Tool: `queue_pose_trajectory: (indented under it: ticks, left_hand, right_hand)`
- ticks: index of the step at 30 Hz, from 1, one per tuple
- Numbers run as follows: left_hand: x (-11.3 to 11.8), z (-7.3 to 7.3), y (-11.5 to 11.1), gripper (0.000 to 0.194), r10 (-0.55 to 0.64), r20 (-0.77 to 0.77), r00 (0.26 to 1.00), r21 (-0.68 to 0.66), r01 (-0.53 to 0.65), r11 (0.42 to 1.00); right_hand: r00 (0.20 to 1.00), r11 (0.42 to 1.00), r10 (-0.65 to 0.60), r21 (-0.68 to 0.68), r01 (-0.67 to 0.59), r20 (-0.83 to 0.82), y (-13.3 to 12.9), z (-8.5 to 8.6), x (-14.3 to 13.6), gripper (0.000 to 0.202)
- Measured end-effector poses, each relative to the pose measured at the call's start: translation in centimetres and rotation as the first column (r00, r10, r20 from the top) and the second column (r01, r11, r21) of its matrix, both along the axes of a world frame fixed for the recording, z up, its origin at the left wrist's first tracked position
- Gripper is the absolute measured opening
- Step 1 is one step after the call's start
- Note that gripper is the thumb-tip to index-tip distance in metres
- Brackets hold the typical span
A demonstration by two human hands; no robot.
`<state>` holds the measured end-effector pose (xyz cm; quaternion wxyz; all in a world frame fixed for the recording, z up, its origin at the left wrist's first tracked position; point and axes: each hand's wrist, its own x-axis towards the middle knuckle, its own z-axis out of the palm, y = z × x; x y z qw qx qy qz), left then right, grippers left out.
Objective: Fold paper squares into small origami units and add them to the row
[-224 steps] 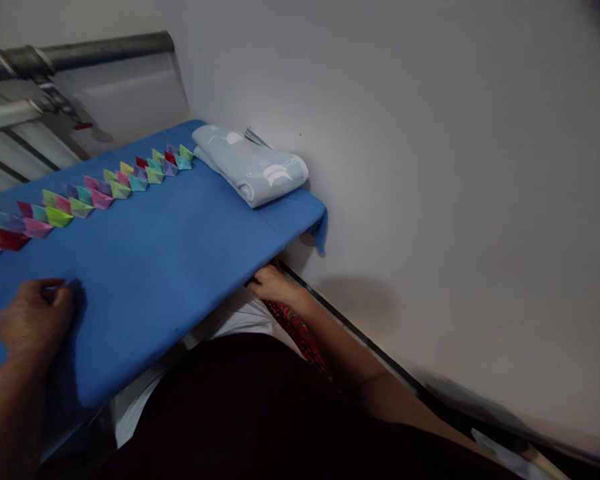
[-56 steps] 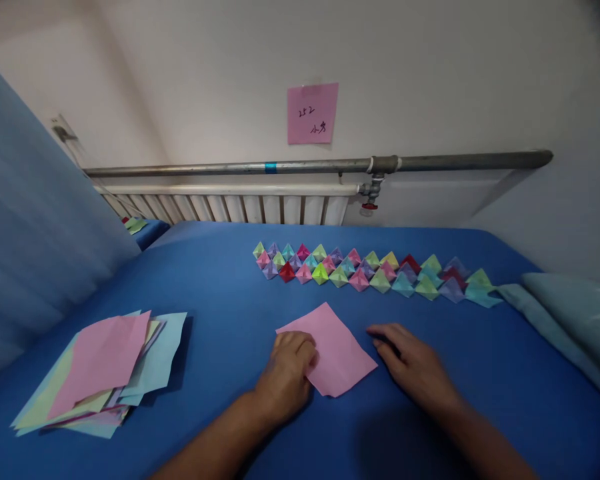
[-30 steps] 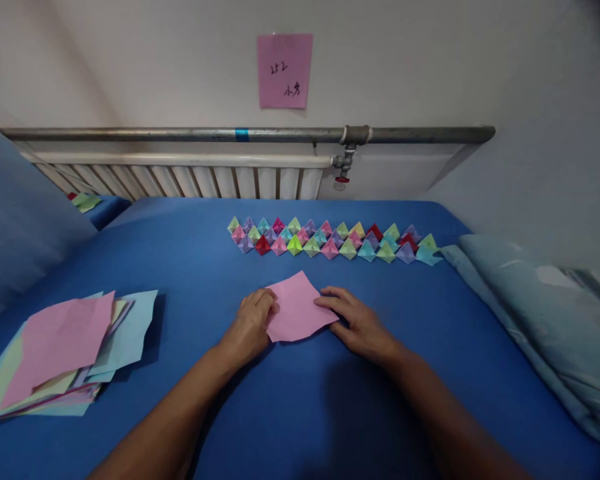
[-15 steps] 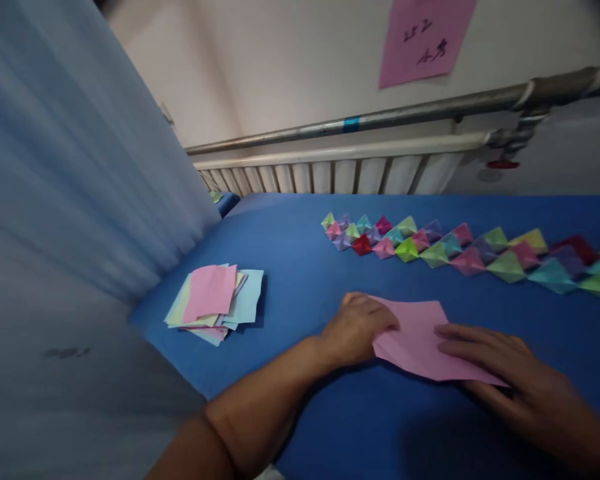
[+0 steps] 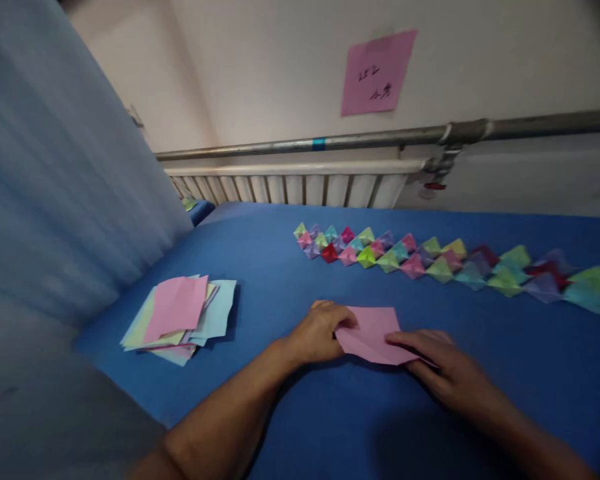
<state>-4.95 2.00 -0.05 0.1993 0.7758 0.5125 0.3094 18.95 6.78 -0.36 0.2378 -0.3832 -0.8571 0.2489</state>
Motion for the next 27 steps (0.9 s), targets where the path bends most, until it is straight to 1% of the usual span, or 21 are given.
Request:
queue_pose_trajectory:
  ticks: [1,3,6,9,11,13,16,18,20,23,25,27]
  left_hand:
    - [0.02,0.04,-0.03,0.018,0.01,0.042,0.999,0.007,-0.011,1.0]
    - [0.09,0.12,-0.05,0.015,0.05,0.088,0.995,0.006,-0.051,0.999]
    - [0.2,0.31,-0.07,0.014,0.099,0.108,0.989,-0.015,-0.098,0.995]
    - [0.25,0.43,-0.13,0.019,0.095,0.116,0.989,-0.017,-0.094,0.995]
    - [0.24,0.42,-0.18,0.021,0.069,0.096,0.993,-0.004,-0.069,0.998]
    - [0.2,0.35,-0.19,0.017,0.041,0.04,0.998,0.019,-0.042,0.999]
    - [0.1,0.14,-0.16,0.014,0.029,-0.052,0.998,0.054,-0.026,0.998]
    - [0.0,-0.01,-0.13,0.014,0.033,-0.081,0.996,0.082,-0.026,0.996]
    - [-0.13,-0.15,-0.08,0.013,0.061,-0.084,0.995,0.148,-0.048,0.988]
    - [-0.35,-0.18,0.03,0.006,0.147,-0.055,0.988,0.269,-0.127,0.955]
    - [-0.48,0.07,0.09,0.002,0.205,-0.032,0.978,0.313,-0.185,0.931]
    - [-0.65,0.61,0.0,0.004,0.265,-0.019,0.964,0.348,-0.242,0.906]
  right_hand:
    - [0.999,0.999,0.031,-0.026,-0.031,0.009,-0.08,0.17,0.04,0.03]
    - [1.0,0.999,-0.019,-0.034,0.019,-0.004,-0.18,0.32,0.16,0.032]
    - [0.993,0.993,-0.11,-0.049,0.108,-0.034,-0.28,0.17,0.34,0.035]
    - [0.986,0.986,-0.154,-0.081,0.149,-0.06,-0.45,-0.05,0.37,0.036]
    - [0.982,0.982,-0.169,-0.097,0.161,-0.079,-0.58,-0.06,0.32,0.036]
    - [0.98,0.981,-0.174,-0.103,0.165,-0.092,-0.68,0.04,0.26,0.034]
    - [0.988,0.989,-0.129,-0.08,0.123,-0.086,-0.65,0.22,0.25,0.029]
    - [0.993,0.995,-0.096,-0.046,0.093,-0.068,-0.49,0.27,0.31,0.026]
    - [0.995,0.996,-0.087,-0.011,0.087,-0.043,-0.26,0.25,0.39,0.026]
    - [0.994,0.994,-0.106,0.017,0.106,-0.011,0.05,0.27,0.41,0.03]
    - [0.993,0.993,-0.114,0.018,0.114,-0.004,0.14,0.37,0.36,0.033]
    - [0.993,0.993,-0.114,0.019,0.114,-0.003,0.13,0.52,0.32,0.033]
